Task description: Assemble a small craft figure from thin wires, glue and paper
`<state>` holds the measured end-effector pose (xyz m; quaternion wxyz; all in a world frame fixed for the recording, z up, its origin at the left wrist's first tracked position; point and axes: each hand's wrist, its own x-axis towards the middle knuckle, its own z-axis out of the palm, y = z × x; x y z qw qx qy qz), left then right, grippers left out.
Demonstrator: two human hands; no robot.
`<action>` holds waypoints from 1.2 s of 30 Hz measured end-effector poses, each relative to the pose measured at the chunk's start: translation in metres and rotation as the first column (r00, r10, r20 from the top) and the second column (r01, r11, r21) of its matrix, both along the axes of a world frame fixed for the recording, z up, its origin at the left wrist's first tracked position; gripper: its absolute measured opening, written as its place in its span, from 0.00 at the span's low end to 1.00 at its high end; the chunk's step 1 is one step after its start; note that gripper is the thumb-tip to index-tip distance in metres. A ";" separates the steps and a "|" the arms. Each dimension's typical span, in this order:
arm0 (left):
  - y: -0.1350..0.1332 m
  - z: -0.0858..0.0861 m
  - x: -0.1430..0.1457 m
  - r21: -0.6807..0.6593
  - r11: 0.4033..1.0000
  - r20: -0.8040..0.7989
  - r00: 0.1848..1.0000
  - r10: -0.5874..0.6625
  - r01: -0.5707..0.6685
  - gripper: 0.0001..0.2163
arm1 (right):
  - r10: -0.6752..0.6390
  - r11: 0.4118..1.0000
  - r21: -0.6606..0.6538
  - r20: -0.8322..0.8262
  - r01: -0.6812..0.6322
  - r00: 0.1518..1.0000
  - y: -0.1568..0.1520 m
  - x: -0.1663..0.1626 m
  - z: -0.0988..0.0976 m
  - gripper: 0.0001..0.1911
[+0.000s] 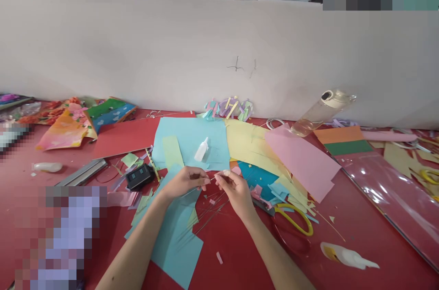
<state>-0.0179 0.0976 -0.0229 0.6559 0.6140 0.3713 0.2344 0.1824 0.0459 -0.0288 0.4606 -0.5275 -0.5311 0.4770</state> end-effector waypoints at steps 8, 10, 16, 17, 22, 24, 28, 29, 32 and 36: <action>-0.003 0.002 0.003 0.019 1.000 0.022 0.999 0.023 -0.024 0.12 | -0.033 0.999 0.043 0.016 0.033 0.999 -0.002 -0.003 -0.003 0.15; -0.003 0.002 0.003 0.024 0.999 0.016 0.999 0.029 -0.029 0.12 | -0.035 0.998 0.047 0.009 0.034 0.999 -0.003 -0.004 -0.003 0.15; -0.003 0.004 0.003 0.031 0.998 -0.003 0.999 0.048 -0.048 0.13 | -0.040 0.998 0.057 -0.016 0.041 0.999 -0.002 -0.005 -0.003 0.15; -0.003 0.005 0.003 0.032 0.998 -0.003 0.999 0.049 -0.049 0.13 | -0.040 0.997 0.058 -0.020 0.042 0.999 -0.002 -0.005 -0.003 0.16; -0.003 0.005 0.004 0.044 0.997 0.004 0.998 0.057 -0.057 0.14 | -0.033 0.997 0.065 -0.032 0.035 0.999 -0.001 -0.006 -0.002 0.15; -0.003 0.005 0.004 0.049 0.997 0.007 0.998 0.062 -0.062 0.14 | -0.032 0.997 0.067 -0.036 0.035 0.999 -0.001 -0.007 -0.002 0.15; -0.003 0.005 0.004 0.060 0.996 0.014 0.997 0.070 -0.071 0.14 | -0.035 0.997 0.071 -0.042 0.037 0.999 -0.001 -0.007 -0.001 0.15; -0.004 0.005 0.004 0.063 0.995 0.015 0.997 0.072 -0.072 0.14 | -0.033 0.997 0.072 -0.042 0.036 0.999 -0.001 -0.007 -0.001 0.15; -0.005 0.006 0.004 0.071 0.995 0.018 0.997 0.075 -0.076 0.14 | -0.032 0.996 0.078 -0.042 0.036 0.999 -0.002 -0.007 -0.001 0.15; -0.006 0.007 0.005 0.077 0.994 0.021 0.997 0.077 -0.078 0.14 | -0.047 0.994 0.091 -0.048 0.051 0.998 -0.004 -0.007 0.000 0.14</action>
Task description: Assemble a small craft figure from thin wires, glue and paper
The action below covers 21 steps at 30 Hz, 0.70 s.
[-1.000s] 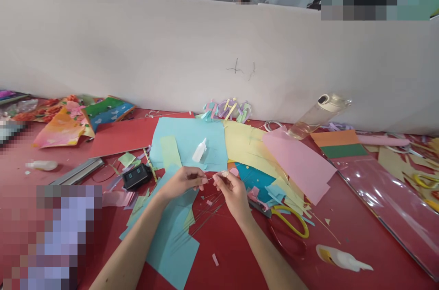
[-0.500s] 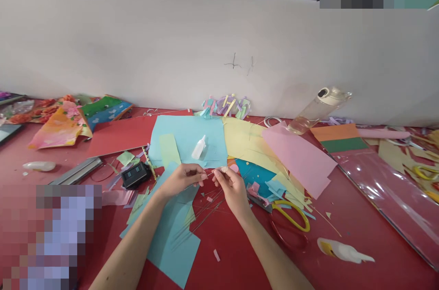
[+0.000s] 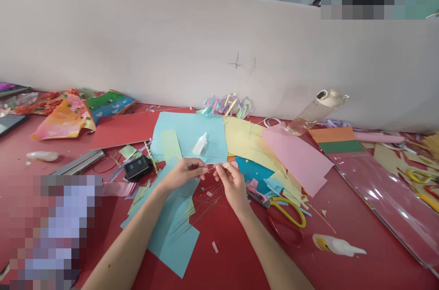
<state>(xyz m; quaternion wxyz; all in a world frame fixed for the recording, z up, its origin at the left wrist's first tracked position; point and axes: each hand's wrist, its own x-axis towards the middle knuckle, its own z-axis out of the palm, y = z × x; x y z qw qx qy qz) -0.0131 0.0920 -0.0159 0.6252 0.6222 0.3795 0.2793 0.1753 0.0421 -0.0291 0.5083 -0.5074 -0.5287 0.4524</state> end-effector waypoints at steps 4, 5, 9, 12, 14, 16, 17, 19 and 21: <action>0.001 0.000 0.001 0.009 1.000 0.000 1.000 -0.004 0.004 0.14 | -0.020 1.000 0.004 -0.013 0.020 1.000 0.000 -0.001 -0.002 0.15; 0.001 0.000 0.001 0.012 1.000 0.001 1.000 -0.007 0.007 0.14 | -0.026 1.000 0.004 -0.016 0.026 1.000 0.000 -0.001 -0.002 0.15; 0.001 -0.001 0.002 0.013 1.000 0.005 1.000 -0.015 0.015 0.14 | -0.048 0.999 0.001 -0.032 0.048 0.998 -0.002 -0.002 -0.005 0.17; 0.000 0.000 0.003 -0.004 1.000 0.016 0.999 -0.028 0.028 0.14 | -0.062 0.998 -0.001 -0.046 0.062 0.997 -0.003 -0.002 -0.005 0.17; -0.001 0.000 0.004 -0.017 0.999 0.025 0.999 -0.035 0.036 0.15 | -0.065 0.998 -0.003 -0.050 0.065 0.997 -0.004 -0.002 -0.005 0.17; -0.001 -0.001 0.003 -0.028 0.999 0.034 0.999 -0.039 0.040 0.15 | -0.063 0.998 -0.005 -0.052 0.063 0.997 -0.004 -0.002 -0.006 0.16; -0.001 -0.001 0.003 -0.032 0.999 0.038 0.999 -0.038 0.039 0.15 | -0.060 0.998 -0.006 -0.053 0.060 0.997 -0.005 -0.002 -0.006 0.16; -0.001 -0.002 0.002 -0.040 0.998 0.043 0.998 -0.036 0.038 0.15 | -0.057 0.998 -0.011 -0.055 0.056 0.997 -0.005 -0.002 -0.008 0.17; 0.000 -0.003 0.002 -0.048 0.998 0.045 0.998 -0.038 0.040 0.15 | -0.057 0.998 -0.016 -0.054 0.057 0.997 -0.005 -0.002 -0.009 0.17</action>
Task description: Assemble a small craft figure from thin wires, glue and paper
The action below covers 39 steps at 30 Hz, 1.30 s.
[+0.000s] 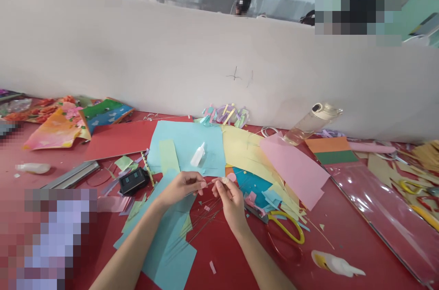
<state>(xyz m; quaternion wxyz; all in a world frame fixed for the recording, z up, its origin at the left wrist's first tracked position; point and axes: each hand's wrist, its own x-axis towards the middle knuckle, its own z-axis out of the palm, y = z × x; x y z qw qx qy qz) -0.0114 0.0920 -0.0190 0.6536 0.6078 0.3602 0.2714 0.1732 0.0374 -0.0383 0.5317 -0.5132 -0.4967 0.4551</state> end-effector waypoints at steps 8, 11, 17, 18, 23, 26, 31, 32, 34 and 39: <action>0.001 -0.001 0.000 -0.020 0.999 -0.031 0.999 -0.025 0.025 0.16 | -0.018 1.000 -0.006 0.027 0.018 0.999 -0.002 0.000 0.000 0.16; 0.001 0.001 -0.001 -0.013 0.999 -0.053 0.998 -0.036 0.035 0.16 | -0.022 1.000 0.001 0.052 0.022 0.998 -0.003 -0.001 0.000 0.16; 0.002 0.003 -0.004 0.044 0.997 -0.072 0.995 -0.065 0.068 0.15 | -0.029 0.999 0.026 0.112 0.027 0.993 -0.004 -0.001 -0.002 0.15; 0.002 0.004 -0.004 0.059 0.996 -0.074 0.995 -0.066 0.070 0.15 | -0.035 0.999 0.034 0.121 0.031 0.992 -0.004 -0.001 -0.002 0.15; 0.001 0.004 -0.004 0.108 0.991 -0.086 0.994 -0.068 0.077 0.14 | -0.066 0.996 0.070 0.165 0.055 0.984 -0.005 -0.001 -0.006 0.15; 0.001 0.003 -0.003 0.124 0.990 -0.096 0.993 -0.062 0.074 0.14 | -0.081 0.994 0.087 0.189 0.066 0.979 -0.005 0.000 -0.006 0.14; 0.002 0.004 -0.002 0.149 0.986 -0.118 0.992 -0.051 0.069 0.14 | -0.094 0.992 0.106 0.215 0.073 0.972 -0.005 0.000 -0.004 0.13; 0.002 0.005 -0.002 0.153 0.986 -0.120 0.992 -0.048 0.067 0.14 | -0.094 0.991 0.110 0.218 0.071 0.971 -0.005 0.000 -0.004 0.13; 0.002 0.006 -0.002 0.160 0.985 -0.122 0.992 -0.043 0.063 0.13 | -0.093 0.991 0.118 0.222 0.067 0.971 -0.005 0.000 -0.002 0.13; 0.001 0.007 -0.001 0.147 0.987 -0.119 0.992 -0.052 0.069 0.13 | -0.095 0.990 0.120 0.220 0.069 0.971 -0.006 -0.001 0.001 0.12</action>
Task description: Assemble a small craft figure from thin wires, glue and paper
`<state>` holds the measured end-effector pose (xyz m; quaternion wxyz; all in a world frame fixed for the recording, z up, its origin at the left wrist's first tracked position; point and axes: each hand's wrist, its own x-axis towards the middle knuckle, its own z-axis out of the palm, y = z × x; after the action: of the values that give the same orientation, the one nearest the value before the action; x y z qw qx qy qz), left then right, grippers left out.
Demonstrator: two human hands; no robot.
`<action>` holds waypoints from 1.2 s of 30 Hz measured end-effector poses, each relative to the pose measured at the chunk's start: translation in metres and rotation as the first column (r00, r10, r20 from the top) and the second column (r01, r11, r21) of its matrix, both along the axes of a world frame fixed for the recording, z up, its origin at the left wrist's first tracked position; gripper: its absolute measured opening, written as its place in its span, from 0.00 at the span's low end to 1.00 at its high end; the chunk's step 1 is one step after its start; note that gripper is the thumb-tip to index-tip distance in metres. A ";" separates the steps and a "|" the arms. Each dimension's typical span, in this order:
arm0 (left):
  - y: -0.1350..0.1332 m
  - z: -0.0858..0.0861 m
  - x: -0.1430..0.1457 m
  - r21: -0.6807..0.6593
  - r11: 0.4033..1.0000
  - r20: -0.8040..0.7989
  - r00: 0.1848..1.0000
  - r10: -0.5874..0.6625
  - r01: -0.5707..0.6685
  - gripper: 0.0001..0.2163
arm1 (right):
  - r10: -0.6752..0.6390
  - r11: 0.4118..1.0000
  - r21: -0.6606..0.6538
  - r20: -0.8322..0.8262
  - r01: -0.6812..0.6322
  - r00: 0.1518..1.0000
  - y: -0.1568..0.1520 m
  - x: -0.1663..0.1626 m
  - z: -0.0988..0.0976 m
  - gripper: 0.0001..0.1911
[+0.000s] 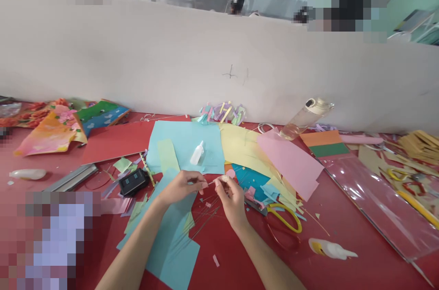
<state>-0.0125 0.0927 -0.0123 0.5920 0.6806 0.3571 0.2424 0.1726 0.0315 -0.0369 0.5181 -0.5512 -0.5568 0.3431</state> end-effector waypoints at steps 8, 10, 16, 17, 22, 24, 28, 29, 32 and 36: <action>0.000 0.000 0.002 0.009 1.000 -0.017 1.000 0.017 -0.017 0.12 | 0.010 0.999 -0.032 -0.029 -0.011 1.000 0.001 -0.001 0.003 0.11; 0.000 0.000 0.001 0.017 1.000 -0.019 1.000 0.024 -0.023 0.12 | 0.015 0.999 -0.036 -0.031 -0.016 0.999 0.002 -0.002 0.003 0.10; 0.000 0.002 0.000 0.043 0.998 -0.015 0.999 0.039 -0.038 0.12 | 0.003 1.000 -0.031 -0.005 -0.003 1.000 0.003 -0.004 0.003 0.10; 0.000 0.003 -0.001 0.049 0.998 -0.014 0.999 0.039 -0.038 0.12 | 0.000 1.000 -0.027 0.003 0.000 1.000 0.002 -0.004 0.004 0.10; 0.001 0.003 -0.003 0.066 0.997 -0.008 1.000 0.028 -0.027 0.12 | 0.006 1.000 0.000 0.038 -0.006 0.999 0.002 -0.003 0.008 0.10; 0.001 0.003 -0.004 0.066 0.998 -0.010 1.000 0.016 -0.015 0.11 | 0.015 1.000 0.006 0.045 -0.015 0.999 0.002 -0.003 0.009 0.09; 0.002 0.003 -0.006 0.061 0.998 -0.013 1.000 -0.003 0.004 0.11 | 0.034 0.999 -0.002 0.046 -0.034 0.998 0.002 -0.002 0.009 0.09; 0.003 0.003 -0.007 0.059 0.998 -0.012 1.000 -0.007 0.008 0.11 | 0.037 0.999 -0.008 0.046 -0.037 0.998 0.002 -0.003 0.010 0.09; 0.003 0.003 -0.008 0.054 0.998 -0.011 1.000 -0.013 0.014 0.11 | 0.043 0.999 -0.029 0.044 -0.041 0.998 0.003 -0.004 0.012 0.09; 0.003 0.005 -0.008 0.043 0.999 -0.019 1.000 -0.004 0.005 0.11 | 0.043 0.997 -0.059 0.041 -0.041 0.998 0.004 -0.005 0.015 0.10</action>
<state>-0.0200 0.0957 -0.0076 0.5741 0.6963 0.3561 0.2423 0.1680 0.0357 -0.0224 0.4826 -0.5614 -0.5691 0.3579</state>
